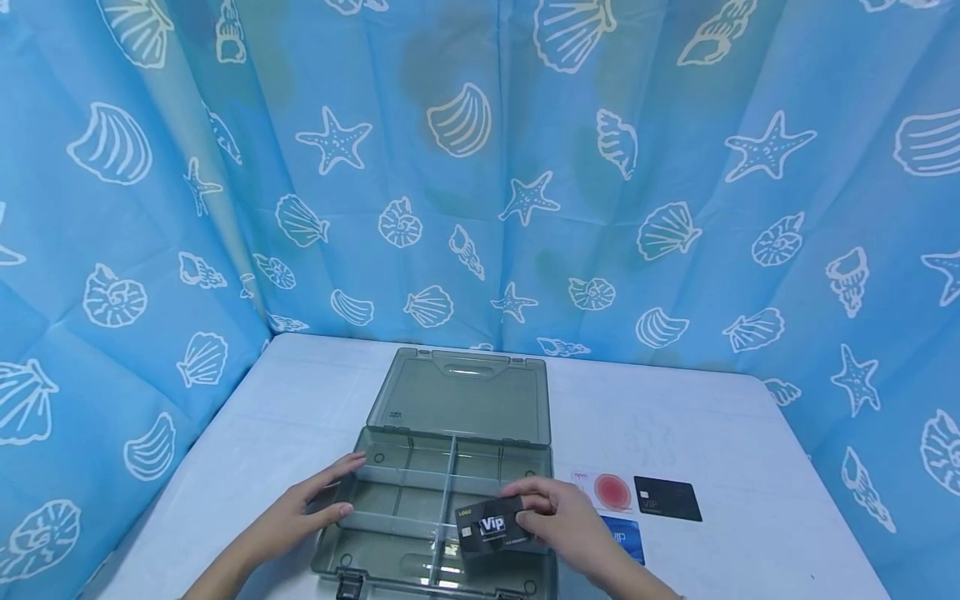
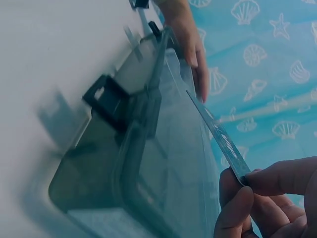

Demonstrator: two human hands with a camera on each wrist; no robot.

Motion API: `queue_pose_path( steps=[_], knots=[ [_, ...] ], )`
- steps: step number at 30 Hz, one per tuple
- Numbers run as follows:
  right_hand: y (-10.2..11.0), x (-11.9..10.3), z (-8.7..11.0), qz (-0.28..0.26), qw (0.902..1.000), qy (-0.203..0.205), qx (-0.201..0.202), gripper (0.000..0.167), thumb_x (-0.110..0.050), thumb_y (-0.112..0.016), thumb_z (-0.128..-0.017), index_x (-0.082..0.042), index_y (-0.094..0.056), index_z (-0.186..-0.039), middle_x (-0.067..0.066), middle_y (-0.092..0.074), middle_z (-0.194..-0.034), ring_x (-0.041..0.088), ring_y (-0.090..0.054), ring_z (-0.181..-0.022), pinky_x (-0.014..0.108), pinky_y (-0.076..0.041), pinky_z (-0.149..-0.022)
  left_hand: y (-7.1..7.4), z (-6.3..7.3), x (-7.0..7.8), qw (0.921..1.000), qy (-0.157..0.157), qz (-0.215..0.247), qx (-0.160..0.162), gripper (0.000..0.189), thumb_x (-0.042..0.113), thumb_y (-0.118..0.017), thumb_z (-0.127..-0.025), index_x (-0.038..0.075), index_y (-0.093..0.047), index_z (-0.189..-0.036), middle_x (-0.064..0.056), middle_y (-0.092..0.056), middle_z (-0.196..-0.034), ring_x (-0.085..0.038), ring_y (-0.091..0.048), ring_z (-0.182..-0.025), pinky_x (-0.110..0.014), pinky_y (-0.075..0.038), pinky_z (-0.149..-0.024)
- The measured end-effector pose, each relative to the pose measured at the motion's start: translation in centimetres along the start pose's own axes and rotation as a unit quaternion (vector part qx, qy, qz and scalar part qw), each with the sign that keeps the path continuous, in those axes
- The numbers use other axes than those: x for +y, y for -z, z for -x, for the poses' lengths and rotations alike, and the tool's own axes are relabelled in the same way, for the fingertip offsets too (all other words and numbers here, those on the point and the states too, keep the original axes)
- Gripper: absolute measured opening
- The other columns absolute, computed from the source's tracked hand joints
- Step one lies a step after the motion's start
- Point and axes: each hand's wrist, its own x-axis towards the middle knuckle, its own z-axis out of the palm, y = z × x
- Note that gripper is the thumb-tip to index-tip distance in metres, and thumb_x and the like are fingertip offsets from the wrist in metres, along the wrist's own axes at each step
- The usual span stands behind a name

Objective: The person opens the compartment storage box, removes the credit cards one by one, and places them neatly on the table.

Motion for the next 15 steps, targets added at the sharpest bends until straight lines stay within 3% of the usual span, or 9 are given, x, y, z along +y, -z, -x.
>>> queue_pose_path(
  steps=[6,11,15],
  knots=[
    [1.6,0.9,0.5,0.015,0.9990,-0.022,0.035,0.035,-0.011,-0.067,-0.096,-0.006,-0.066,-0.130,0.007,-0.075,-0.106,0.024,-0.061,-0.094,0.032,-0.052,-0.067,0.0,0.0,-0.1,1.0000,-0.006,-0.002,-0.001,0.063,0.039,-0.068,-0.097,0.025,-0.045,-0.154,0.000,-0.036,-0.164,-0.032,-0.030,-0.151,-0.058,-0.031,-0.118],
    [2.6,1.5,0.9,0.021,0.9980,-0.033,0.051,0.035,-0.011,-0.065,-0.096,-0.004,-0.065,-0.131,0.010,-0.074,-0.113,0.025,-0.063,-0.099,0.035,-0.054,-0.070,0.0,0.0,0.0,1.0000,0.000,0.000,-0.002,0.064,0.039,-0.069,-0.097,0.024,-0.045,-0.154,0.000,-0.036,-0.163,-0.032,-0.029,-0.151,-0.058,-0.030,-0.119],
    [3.1,1.9,1.1,0.028,0.9936,-0.056,0.094,0.032,-0.010,-0.067,-0.096,-0.009,-0.068,-0.128,0.010,-0.064,-0.124,0.024,-0.061,-0.104,0.036,-0.055,-0.071,0.1,0.1,0.1,1.0000,-0.001,0.000,-0.002,0.064,0.039,-0.069,-0.097,0.023,-0.045,-0.155,0.000,-0.036,-0.163,-0.032,-0.029,-0.151,-0.058,-0.029,-0.119]
  ],
)
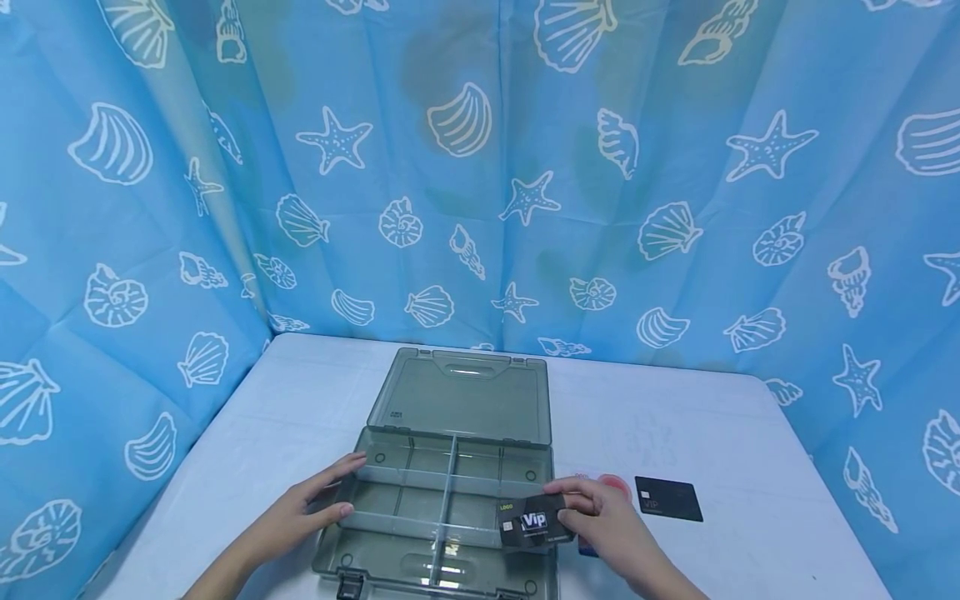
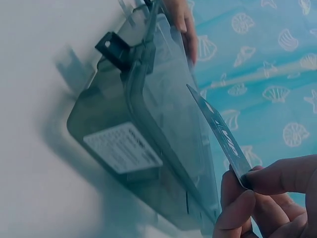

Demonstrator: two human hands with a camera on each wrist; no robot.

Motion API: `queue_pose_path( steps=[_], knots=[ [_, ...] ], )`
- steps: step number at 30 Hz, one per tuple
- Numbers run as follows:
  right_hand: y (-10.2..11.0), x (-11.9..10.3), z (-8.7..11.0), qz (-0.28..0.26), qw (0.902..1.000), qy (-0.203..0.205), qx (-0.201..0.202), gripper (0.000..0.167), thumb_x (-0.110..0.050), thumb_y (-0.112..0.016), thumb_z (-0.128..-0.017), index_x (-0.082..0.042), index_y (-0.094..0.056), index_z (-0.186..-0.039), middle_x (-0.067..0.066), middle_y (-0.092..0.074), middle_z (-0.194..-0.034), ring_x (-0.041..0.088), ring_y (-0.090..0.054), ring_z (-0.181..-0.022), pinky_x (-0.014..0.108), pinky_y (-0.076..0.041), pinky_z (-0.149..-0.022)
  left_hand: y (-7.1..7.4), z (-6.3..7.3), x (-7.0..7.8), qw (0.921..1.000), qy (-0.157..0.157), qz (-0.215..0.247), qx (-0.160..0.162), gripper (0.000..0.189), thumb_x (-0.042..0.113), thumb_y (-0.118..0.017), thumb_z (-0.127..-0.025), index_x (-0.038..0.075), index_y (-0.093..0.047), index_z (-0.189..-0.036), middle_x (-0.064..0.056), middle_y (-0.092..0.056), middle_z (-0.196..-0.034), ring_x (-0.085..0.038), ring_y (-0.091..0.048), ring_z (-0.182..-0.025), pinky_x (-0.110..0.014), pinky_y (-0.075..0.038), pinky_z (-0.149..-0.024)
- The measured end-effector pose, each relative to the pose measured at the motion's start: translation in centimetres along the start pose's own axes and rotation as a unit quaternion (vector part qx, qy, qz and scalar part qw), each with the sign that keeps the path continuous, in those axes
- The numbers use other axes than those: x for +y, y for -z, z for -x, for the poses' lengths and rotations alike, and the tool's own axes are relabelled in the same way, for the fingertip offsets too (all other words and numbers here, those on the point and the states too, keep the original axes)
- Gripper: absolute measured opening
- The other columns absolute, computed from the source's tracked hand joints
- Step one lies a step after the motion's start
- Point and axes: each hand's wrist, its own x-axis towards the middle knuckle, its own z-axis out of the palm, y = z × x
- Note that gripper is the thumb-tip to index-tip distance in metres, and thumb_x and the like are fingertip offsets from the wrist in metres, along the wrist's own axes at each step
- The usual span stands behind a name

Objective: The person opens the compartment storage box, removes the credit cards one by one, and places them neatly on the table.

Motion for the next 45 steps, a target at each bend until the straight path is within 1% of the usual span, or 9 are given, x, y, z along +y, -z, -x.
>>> queue_pose_path(
  steps=[3,6,10,17,24,31,35,39,45],
  knots=[
    [0.5,0.3,0.1,0.002,0.9995,-0.016,0.028,0.031,-0.010,-0.067,-0.095,-0.010,-0.069,-0.127,0.009,-0.064,-0.123,0.022,-0.062,-0.100,0.036,-0.055,-0.069,0.0,0.0,0.0,1.0000,-0.004,0.002,-0.001,0.063,0.038,-0.068,-0.098,0.022,-0.046,-0.154,0.000,-0.036,-0.163,-0.033,-0.029,-0.151,-0.060,-0.029,-0.119],
    [1.1,0.6,0.3,-0.001,0.9994,-0.017,0.031,0.033,-0.008,-0.065,-0.096,-0.008,-0.067,-0.129,0.009,-0.073,-0.117,0.022,-0.066,-0.095,0.035,-0.054,-0.067,0.0,0.0,0.0,1.0000,-0.006,0.003,-0.002,0.063,0.038,-0.068,-0.098,0.023,-0.046,-0.154,0.000,-0.036,-0.163,-0.033,-0.029,-0.151,-0.060,-0.029,-0.119],
    [2.0,0.8,0.4,-0.002,0.9992,-0.022,0.034,0.035,-0.007,-0.064,-0.096,-0.006,-0.065,-0.130,0.007,-0.076,-0.111,0.021,-0.066,-0.092,0.034,-0.053,-0.065,0.0,0.0,-0.2,1.0000,-0.006,0.004,-0.002,0.063,0.038,-0.068,-0.098,0.024,-0.045,-0.154,0.001,-0.036,-0.163,-0.033,-0.029,-0.151,-0.060,-0.030,-0.119],
    [3.8,1.7,0.6,0.000,0.9980,-0.039,0.050,0.038,-0.005,-0.062,-0.097,-0.003,-0.062,-0.135,0.013,-0.071,-0.125,0.021,-0.064,-0.096,0.033,-0.056,-0.069,0.0,-0.1,-0.2,0.9999,-0.005,0.010,-0.004,0.063,0.039,-0.068,-0.098,0.023,-0.045,-0.155,0.001,-0.035,-0.164,-0.033,-0.028,-0.151,-0.059,-0.028,-0.119],
    [5.9,3.2,0.8,0.040,0.9960,-0.063,0.050,0.041,-0.010,-0.059,-0.100,-0.001,-0.057,-0.140,0.020,-0.068,-0.120,0.023,-0.060,-0.093,0.035,-0.054,-0.070,-0.1,-0.2,-0.1,1.0000,0.000,0.005,-0.007,0.063,0.040,-0.068,-0.098,0.024,-0.045,-0.155,0.000,-0.035,-0.164,-0.033,-0.028,-0.151,-0.059,-0.026,-0.120],
    [7.8,5.0,0.8,0.048,0.9936,-0.088,0.051,0.042,-0.016,-0.057,-0.103,-0.003,-0.056,-0.142,0.025,-0.062,-0.126,0.025,-0.059,-0.096,0.036,-0.054,-0.073,-0.1,0.0,0.0,1.0000,0.003,0.004,-0.006,0.064,0.040,-0.068,-0.097,0.023,-0.045,-0.155,0.000,-0.035,-0.164,-0.034,-0.029,-0.151,-0.060,-0.026,-0.120],
    [8.7,6.2,0.5,0.047,0.9926,-0.104,0.042,0.042,-0.017,-0.053,-0.104,-0.001,-0.054,-0.143,0.034,-0.051,-0.137,0.032,-0.059,-0.102,0.043,-0.061,-0.082,-0.1,0.1,0.0,1.0000,0.006,0.003,-0.004,0.064,0.040,-0.069,-0.097,0.023,-0.045,-0.155,-0.001,-0.035,-0.164,-0.034,-0.028,-0.151,-0.060,-0.026,-0.120],
    [9.6,7.3,0.3,0.036,0.9915,-0.119,0.036,0.044,-0.017,-0.050,-0.104,-0.001,-0.051,-0.146,0.039,-0.037,-0.145,0.039,-0.057,-0.110,0.051,-0.060,-0.090,0.0,0.1,-0.1,1.0000,0.003,0.001,-0.002,0.064,0.040,-0.069,-0.097,0.023,-0.045,-0.154,0.000,-0.036,-0.163,-0.033,-0.028,-0.151,-0.059,-0.026,-0.120],
    [11.0,9.0,0.1,0.038,0.9900,-0.131,0.035,0.047,-0.019,-0.050,-0.104,-0.001,-0.048,-0.147,0.042,-0.030,-0.148,0.045,-0.054,-0.115,0.051,-0.060,-0.091,0.0,0.1,-0.1,1.0000,0.003,0.002,-0.003,0.064,0.040,-0.068,-0.097,0.022,-0.045,-0.155,-0.001,-0.036,-0.164,-0.034,-0.028,-0.151,-0.061,-0.025,-0.120]
  ],
)
